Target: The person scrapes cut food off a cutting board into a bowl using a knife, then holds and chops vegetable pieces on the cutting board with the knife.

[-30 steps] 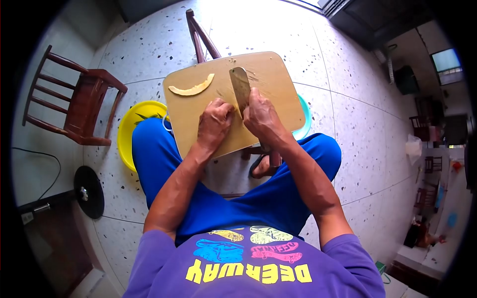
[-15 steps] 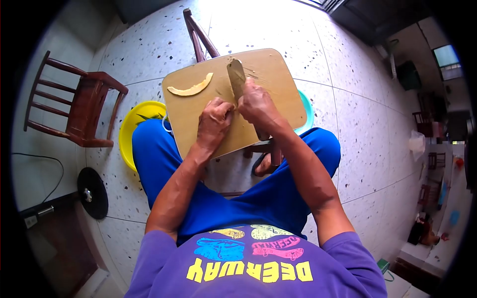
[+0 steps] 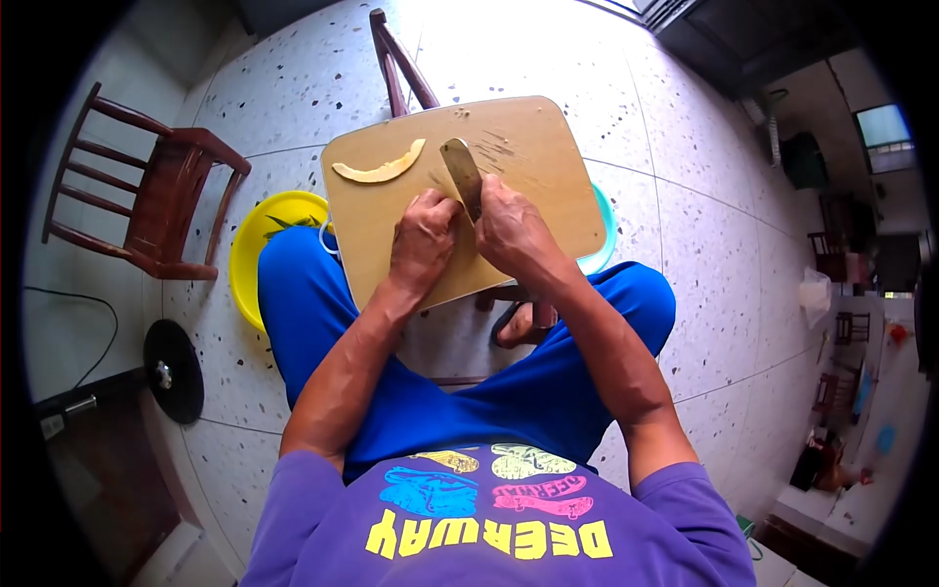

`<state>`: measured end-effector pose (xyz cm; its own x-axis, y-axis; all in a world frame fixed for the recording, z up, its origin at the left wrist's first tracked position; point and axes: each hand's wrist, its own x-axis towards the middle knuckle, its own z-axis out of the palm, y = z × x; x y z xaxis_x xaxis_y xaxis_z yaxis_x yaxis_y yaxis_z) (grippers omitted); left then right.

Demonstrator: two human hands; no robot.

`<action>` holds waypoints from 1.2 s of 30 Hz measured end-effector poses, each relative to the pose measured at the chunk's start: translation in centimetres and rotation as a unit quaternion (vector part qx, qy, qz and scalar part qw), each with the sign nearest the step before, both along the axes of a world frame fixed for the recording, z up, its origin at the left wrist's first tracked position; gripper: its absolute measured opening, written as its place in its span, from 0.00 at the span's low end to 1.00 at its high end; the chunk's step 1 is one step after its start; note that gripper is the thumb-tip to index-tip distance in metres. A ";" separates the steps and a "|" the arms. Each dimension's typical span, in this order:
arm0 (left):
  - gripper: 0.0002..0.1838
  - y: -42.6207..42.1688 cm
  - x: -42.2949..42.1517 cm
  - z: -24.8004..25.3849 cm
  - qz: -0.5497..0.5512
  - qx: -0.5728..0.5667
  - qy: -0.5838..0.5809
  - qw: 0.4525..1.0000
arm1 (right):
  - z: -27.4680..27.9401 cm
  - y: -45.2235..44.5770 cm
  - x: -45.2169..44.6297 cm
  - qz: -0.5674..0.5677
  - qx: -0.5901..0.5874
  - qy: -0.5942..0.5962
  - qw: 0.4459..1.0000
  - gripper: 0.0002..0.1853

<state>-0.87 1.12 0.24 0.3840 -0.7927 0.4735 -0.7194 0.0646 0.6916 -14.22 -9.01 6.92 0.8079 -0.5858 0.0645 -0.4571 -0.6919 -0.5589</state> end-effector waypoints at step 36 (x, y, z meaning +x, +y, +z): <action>0.03 0.4 0.2 0.8 0.009 0.038 -0.016 0.999 | -0.7 0.2 -1.0 -0.032 0.023 -0.055 0.998 0.10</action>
